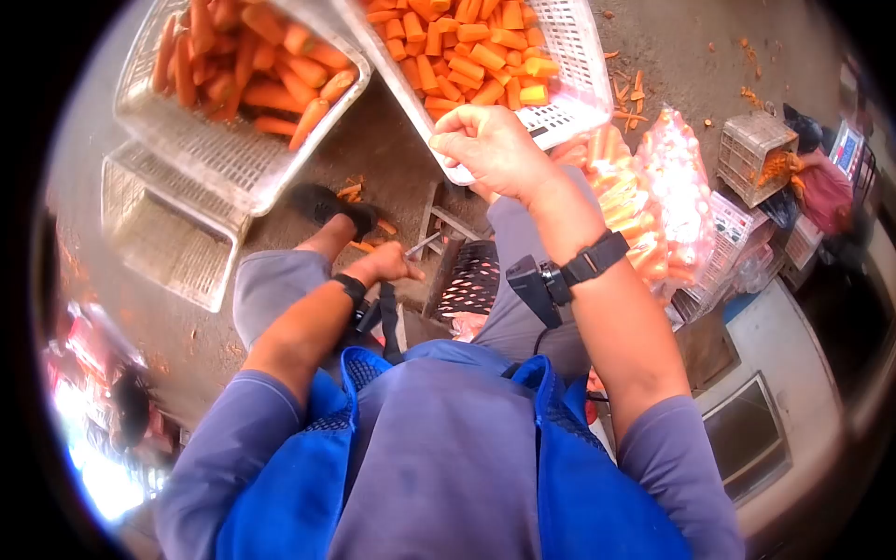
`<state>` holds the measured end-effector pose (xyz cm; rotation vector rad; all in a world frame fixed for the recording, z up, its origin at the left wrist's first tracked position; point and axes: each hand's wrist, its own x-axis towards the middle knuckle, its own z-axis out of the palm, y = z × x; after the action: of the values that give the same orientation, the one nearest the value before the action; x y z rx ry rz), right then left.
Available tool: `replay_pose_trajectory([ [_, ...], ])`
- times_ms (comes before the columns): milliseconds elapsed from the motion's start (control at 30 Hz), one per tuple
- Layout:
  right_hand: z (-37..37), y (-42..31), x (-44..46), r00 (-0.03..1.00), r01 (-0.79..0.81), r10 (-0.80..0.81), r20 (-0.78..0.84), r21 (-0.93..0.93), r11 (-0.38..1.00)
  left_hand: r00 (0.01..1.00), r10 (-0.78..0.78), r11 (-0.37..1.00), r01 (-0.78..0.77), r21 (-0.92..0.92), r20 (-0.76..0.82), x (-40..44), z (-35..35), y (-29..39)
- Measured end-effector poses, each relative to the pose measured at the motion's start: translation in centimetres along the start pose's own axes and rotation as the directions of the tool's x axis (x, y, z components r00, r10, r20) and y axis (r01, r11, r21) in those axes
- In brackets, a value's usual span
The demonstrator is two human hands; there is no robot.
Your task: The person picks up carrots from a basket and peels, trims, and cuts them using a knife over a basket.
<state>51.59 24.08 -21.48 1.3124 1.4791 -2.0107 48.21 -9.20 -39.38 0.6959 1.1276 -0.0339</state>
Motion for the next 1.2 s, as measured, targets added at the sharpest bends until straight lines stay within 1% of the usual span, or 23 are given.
replay_pose_trajectory([
  [33, -0.3, 0.0, 0.5, 1.000, -0.007, 0.007, -0.005, -0.011, 1.000, 0.999, -0.003, 0.998, 0.006, -0.063, 0.045, 1.5, 1.6, -0.2],
  [100, -0.9, 0.8, 1.4, 1.000, -0.015, 0.016, -0.007, 0.081, 0.997, 0.998, -0.007, 0.994, 0.013, -0.106, 0.055, 2.9, 3.8, 0.0],
  [167, -1.1, 1.3, 2.2, 1.000, -0.018, 0.021, -0.018, 0.150, 0.989, 1.000, 0.022, 0.979, -0.019, -0.201, 0.015, 3.6, 4.9, -0.6],
  [233, -1.6, 2.1, 3.3, 1.000, -0.018, 0.021, -0.017, 0.173, 0.985, 0.998, -0.030, 0.955, 0.046, -0.294, 0.059, 4.8, 6.2, -1.2],
  [267, -1.5, 2.3, 3.8, 1.000, -0.015, 0.018, -0.018, 0.185, 0.983, 0.998, -0.021, 0.863, 0.049, -0.503, 0.062, 5.0, 7.0, -2.1],
  [367, -1.2, 3.2, 5.4, 1.000, 0.007, -0.005, -0.012, 0.238, 0.971, 0.997, -0.044, 0.794, 0.071, -0.603, 0.059, 3.6, 6.2, -0.7],
  [400, -1.1, 3.6, 5.9, 1.000, 0.015, -0.013, -0.007, 0.250, 0.968, 0.967, -0.081, 0.707, 0.225, -0.671, 0.240, 4.3, 6.5, -1.0],
  [433, -1.0, 3.7, 6.2, 1.000, 0.020, -0.020, -0.003, 0.260, 0.965, 0.975, -0.010, 0.611, 0.180, -0.771, 0.220, 4.7, 6.8, -1.3],
  [467, -0.5, 3.7, 6.5, 0.998, 0.036, -0.020, -0.054, 0.297, 0.954, 0.972, -0.037, 0.659, 0.199, -0.726, 0.233, 5.3, 6.8, -1.7],
  [500, -0.3, 3.4, 7.0, 0.996, 0.077, -0.062, -0.065, 0.249, 0.965, 0.967, -0.069, 0.703, 0.220, -0.676, 0.244, 4.9, 5.7, -0.9],
  [567, 0.0, 2.5, 8.0, 0.986, 0.158, -0.146, -0.086, 0.151, 0.976, 0.935, -0.116, 0.682, 0.321, -0.657, 0.336, 3.9, 3.5, 1.3],
  [600, 0.4, 1.8, 8.2, 0.981, 0.184, -0.170, -0.093, 0.173, 0.968, 0.910, -0.074, 0.678, 0.346, -0.648, 0.409, 4.9, 3.9, 0.7],
  [633, 0.4, 1.5, 8.5, 0.973, 0.221, -0.209, -0.094, 0.146, 0.964, 0.901, -0.004, 0.663, 0.326, -0.673, 0.433, 5.6, 4.3, 0.1],
  [700, 0.4, 1.0, 8.9, 0.956, 0.288, -0.280, -0.087, 0.095, 0.953, 0.892, -0.092, 0.780, 0.340, -0.525, 0.442, 6.6, 3.4, -0.3],
  [800, 0.2, 0.4, 8.9, 0.941, 0.331, -0.326, -0.088, 0.043, 0.943, 0.886, -0.082, 0.851, 0.301, -0.431, 0.456, 7.0, 2.2, -0.4],
  [900, -0.4, 0.3, 9.3, 0.909, 0.399, -0.403, -0.102, -0.058, 0.915, 0.888, -0.140, 0.919, 0.281, -0.276, 0.438, 7.4, 0.4, 0.0],
  [933, -0.6, 0.2, 9.4, 0.898, 0.420, -0.427, -0.102, -0.082, 0.904, 0.874, -0.187, 0.933, 0.300, -0.196, 0.449, 8.1, -0.3, -0.6],
  [1000, -1.0, 0.2, 9.6, 0.879, 0.452, -0.466, -0.098, -0.137, 0.882, 0.860, -0.233, 0.939, 0.320, -0.124, 0.453, 7.9, -1.7, -1.1],
  [1100, -1.7, -0.3, 9.6, 0.871, 0.463, -0.486, -0.073, -0.214, 0.860, 0.881, -0.205, 0.937, 0.302, -0.176, 0.426, 6.3, -3.9, -0.7],
  [1133, -1.5, -0.7, 9.4, 0.863, 0.481, -0.500, -0.075, -0.184, 0.857, 0.896, -0.172, 0.935, 0.280, -0.219, 0.410, 5.3, -4.6, 0.4],
  [1200, -1.1, -1.7, 8.1, 0.800, 0.559, -0.595, -0.081, -0.260, 0.787, 0.922, -0.116, 0.926, 0.235, -0.295, 0.370, 3.7, -5.6, 2.5],
])
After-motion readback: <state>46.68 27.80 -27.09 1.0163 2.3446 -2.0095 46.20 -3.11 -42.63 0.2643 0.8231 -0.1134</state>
